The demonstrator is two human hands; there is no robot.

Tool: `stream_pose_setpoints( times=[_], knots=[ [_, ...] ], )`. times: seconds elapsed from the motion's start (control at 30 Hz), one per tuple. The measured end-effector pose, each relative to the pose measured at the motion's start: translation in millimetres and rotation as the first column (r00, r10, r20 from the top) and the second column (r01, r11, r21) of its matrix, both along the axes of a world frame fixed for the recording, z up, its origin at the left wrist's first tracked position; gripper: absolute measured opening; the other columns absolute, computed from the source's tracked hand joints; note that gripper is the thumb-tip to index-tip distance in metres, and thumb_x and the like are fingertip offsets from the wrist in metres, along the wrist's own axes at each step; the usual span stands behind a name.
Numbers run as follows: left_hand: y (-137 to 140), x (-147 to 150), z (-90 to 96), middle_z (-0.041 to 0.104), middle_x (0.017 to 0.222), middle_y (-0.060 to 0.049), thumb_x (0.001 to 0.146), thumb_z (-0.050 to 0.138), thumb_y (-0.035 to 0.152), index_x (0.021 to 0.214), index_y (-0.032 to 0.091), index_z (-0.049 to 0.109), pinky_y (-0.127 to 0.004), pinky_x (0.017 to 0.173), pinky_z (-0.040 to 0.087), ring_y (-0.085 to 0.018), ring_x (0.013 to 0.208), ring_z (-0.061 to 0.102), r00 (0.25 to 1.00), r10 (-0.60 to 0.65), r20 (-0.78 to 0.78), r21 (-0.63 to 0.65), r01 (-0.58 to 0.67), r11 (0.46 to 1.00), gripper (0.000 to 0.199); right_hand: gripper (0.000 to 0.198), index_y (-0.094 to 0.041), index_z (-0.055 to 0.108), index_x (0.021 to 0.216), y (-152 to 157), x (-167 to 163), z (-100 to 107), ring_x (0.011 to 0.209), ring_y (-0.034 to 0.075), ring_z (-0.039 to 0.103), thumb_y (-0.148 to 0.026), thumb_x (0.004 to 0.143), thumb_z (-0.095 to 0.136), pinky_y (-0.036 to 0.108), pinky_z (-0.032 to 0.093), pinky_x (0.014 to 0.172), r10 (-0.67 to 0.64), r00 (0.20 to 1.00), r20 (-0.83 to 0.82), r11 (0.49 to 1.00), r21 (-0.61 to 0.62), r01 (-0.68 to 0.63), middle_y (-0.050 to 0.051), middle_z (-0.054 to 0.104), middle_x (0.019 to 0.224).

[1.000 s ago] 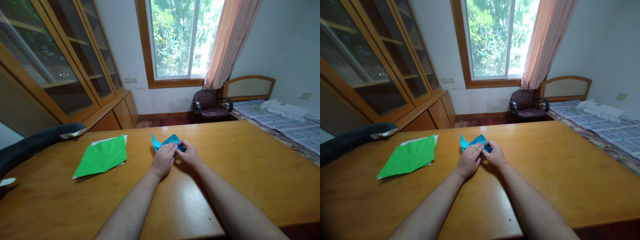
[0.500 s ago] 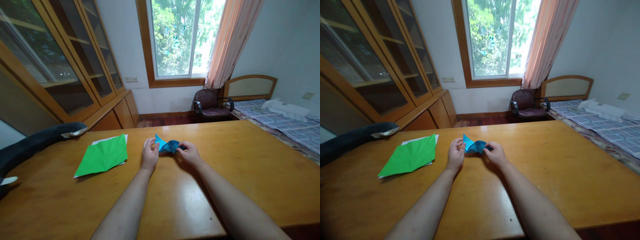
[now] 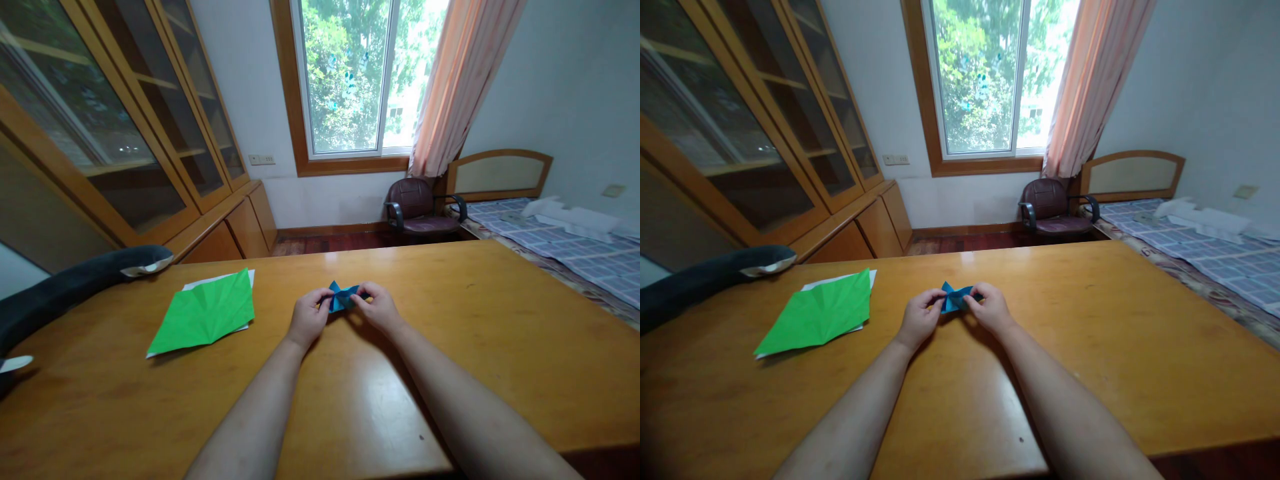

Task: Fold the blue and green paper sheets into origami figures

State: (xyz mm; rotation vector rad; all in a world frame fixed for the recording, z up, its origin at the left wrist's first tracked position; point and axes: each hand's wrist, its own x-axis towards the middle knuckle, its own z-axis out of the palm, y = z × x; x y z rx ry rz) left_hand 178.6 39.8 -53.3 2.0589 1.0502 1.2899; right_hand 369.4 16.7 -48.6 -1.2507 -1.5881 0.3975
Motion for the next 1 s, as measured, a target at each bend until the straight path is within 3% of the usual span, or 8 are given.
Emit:
stream_pose_setpoints(
  times=[0.17, 0.3, 0.47, 0.67, 0.87, 1.0],
  knots=[
    [-7, 3, 6.0, 0.067, 0.075, -0.001, 0.085, 0.052, 0.020, 0.081, 0.018, 0.065, -0.024, 0.068, 0.050, -0.013, 0.070, 0.063, 0.995, -0.001, -0.097, 0.031, 0.004, 0.999, 0.014, 0.016, -0.020, 0.057, 0.062, 1, 0, -1, 0.071, 0.016, 0.055, -0.030, 0.074, 0.063, 0.028, 0.045, 0.068, -0.009, 1.000, 0.020, 0.999, 0.037, 0.009, 0.003, 0.060, 0.073],
    [-12, 5, 11.3, 0.065, 0.074, 0.000, 0.080, 0.051, 0.013, 0.077, 0.019, 0.063, -0.024, 0.069, 0.048, -0.013, 0.071, 0.060, 0.988, 0.016, -0.154, 0.130, 0.004, 0.992, 0.013, 0.019, -0.020, 0.057, 0.058, 3, 1, -5, 0.082, 0.018, 0.057, -0.028, 0.073, 0.063, 0.030, 0.046, 0.076, -0.032, 0.999, 0.000, 0.999, 0.044, 0.032, 0.005, 0.060, 0.084],
    [-15, 7, 14.5, 0.060, 0.071, -0.001, 0.078, 0.048, 0.010, 0.072, 0.020, 0.062, -0.024, 0.068, 0.046, -0.013, 0.069, 0.056, 0.973, -0.001, -0.230, 0.227, 0.055, 0.972, 0.018, 0.020, -0.020, 0.056, 0.054, 4, 0, -8, 0.078, 0.017, 0.056, -0.025, 0.073, 0.060, 0.029, 0.046, 0.071, -0.066, 0.998, 0.020, 0.997, 0.041, 0.065, 0.004, 0.058, 0.080],
    [-17, 13, 14.7, 0.063, 0.087, -0.004, 0.082, 0.050, 0.011, 0.083, 0.021, 0.069, -0.027, 0.075, 0.050, -0.015, 0.082, 0.059, 0.947, -0.011, -0.322, 0.300, 0.113, 0.947, 0.022, 0.018, -0.020, 0.051, 0.053, 3, 0, -7, 0.072, 0.016, 0.052, -0.021, 0.070, 0.059, 0.028, 0.044, 0.068, -0.125, 0.989, 0.077, 0.992, 0.037, 0.122, 0.002, 0.054, 0.073],
    [-18, 19, 13.0, 0.064, 0.099, -0.007, 0.086, 0.048, 0.014, 0.099, 0.019, 0.067, -0.032, 0.086, 0.052, -0.018, 0.091, 0.062, 0.914, 0.124, -0.385, 0.374, 0.032, 0.927, 0.024, 0.013, -0.020, 0.052, 0.058, 3, 1, -6, 0.073, 0.016, 0.051, -0.021, 0.069, 0.059, 0.029, 0.043, 0.068, -0.135, 0.985, 0.111, 0.991, 0.038, 0.132, 0.003, 0.055, 0.075],
    [-18, 19, 10.3, 0.064, 0.105, -0.007, 0.085, 0.051, 0.014, 0.104, 0.020, 0.066, -0.032, 0.090, 0.052, -0.019, 0.095, 0.062, 0.909, 0.138, -0.393, 0.365, 0.016, 0.931, 0.024, 0.010, -0.020, 0.052, 0.061, 2, 1, -3, 0.074, 0.017, 0.051, -0.020, 0.068, 0.058, 0.029, 0.043, 0.069, -0.138, 0.984, 0.113, 0.990, 0.041, 0.134, 0.002, 0.054, 0.076]
  ],
)
